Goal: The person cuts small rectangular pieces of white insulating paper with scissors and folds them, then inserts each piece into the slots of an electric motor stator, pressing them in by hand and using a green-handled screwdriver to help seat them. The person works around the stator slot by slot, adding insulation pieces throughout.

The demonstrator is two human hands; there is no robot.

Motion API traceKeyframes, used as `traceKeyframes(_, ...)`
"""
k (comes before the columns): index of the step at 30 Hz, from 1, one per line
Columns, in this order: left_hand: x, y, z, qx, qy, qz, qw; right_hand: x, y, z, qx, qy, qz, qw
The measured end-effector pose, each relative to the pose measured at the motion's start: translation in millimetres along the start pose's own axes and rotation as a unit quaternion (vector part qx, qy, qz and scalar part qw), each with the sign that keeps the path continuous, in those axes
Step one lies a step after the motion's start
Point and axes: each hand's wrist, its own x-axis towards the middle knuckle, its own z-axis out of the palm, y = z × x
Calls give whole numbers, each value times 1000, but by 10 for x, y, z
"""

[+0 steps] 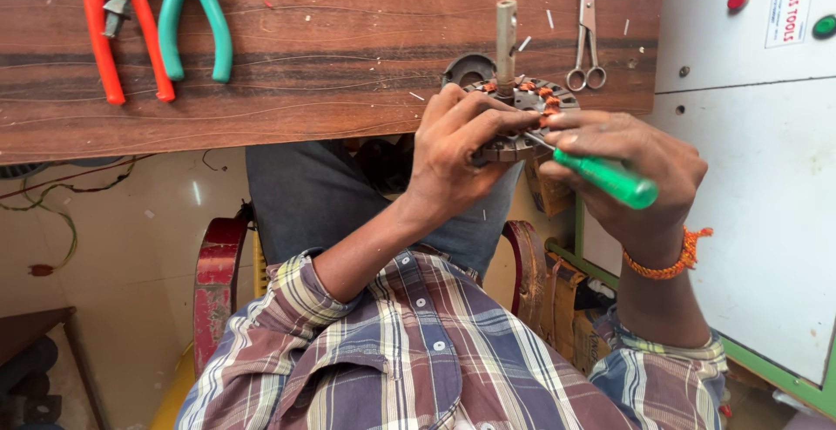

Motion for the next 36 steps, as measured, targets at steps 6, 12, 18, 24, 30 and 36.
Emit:
traceKeyframes(6,-18,-1,8,-25,6,-10,1000,-14,19,10,-40,-23,21,999)
traceKeyframes(12,34,-64,-51,-34,-9,35,999,-267,322,-9,249,161,44,954)
traceKeyframes(18,183,-193,-88,-107,-22,-44,993,-543,539,49,330,275,46,902)
traceKeyframes(24,316,-279,-136,-210,-20,-120,970,-341,661,247,322,311,36,894)
traceKeyframes(30,336,-287,-101,-188,-34,-123,974,-142,586,330,280,236,42,929)
traceKeyframes(36,341,-355,-63,-191,-49,-108,974,-116,574,233,216,141,58,964)
